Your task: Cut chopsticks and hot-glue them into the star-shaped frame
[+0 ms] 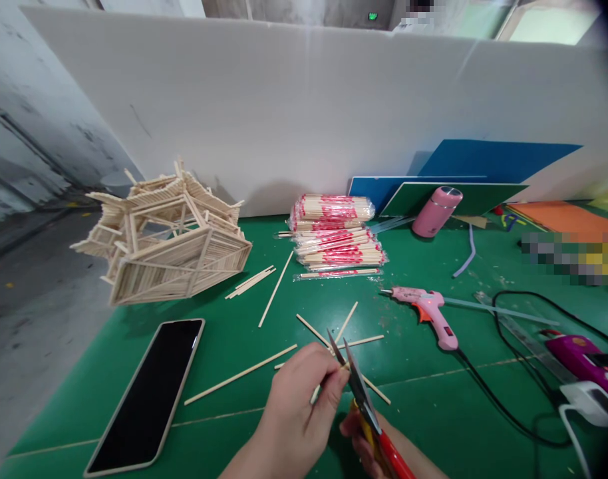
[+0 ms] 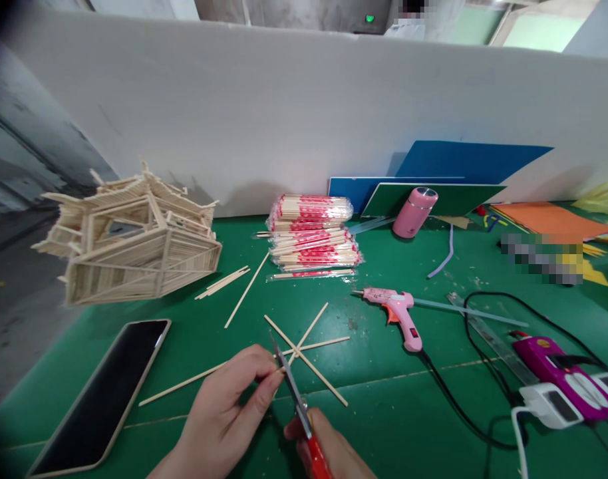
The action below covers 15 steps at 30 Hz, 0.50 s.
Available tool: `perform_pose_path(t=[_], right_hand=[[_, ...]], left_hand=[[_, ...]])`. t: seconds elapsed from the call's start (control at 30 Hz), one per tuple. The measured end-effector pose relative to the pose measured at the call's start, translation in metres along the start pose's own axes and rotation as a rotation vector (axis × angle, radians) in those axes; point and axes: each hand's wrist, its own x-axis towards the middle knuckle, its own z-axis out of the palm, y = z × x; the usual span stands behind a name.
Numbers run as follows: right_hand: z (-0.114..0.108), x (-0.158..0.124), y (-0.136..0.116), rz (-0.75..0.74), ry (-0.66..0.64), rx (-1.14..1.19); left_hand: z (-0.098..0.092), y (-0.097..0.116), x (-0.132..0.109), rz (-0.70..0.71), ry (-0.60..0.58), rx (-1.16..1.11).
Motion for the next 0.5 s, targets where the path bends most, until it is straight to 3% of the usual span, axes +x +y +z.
perform_pose_path(t=[0.5], right_hand=[[-0.002, 0.010, 0.006, 0.064, 0.006, 0.029]], left_hand=[[0.003, -0.003, 0.001, 0.011, -0.020, 0.039]])
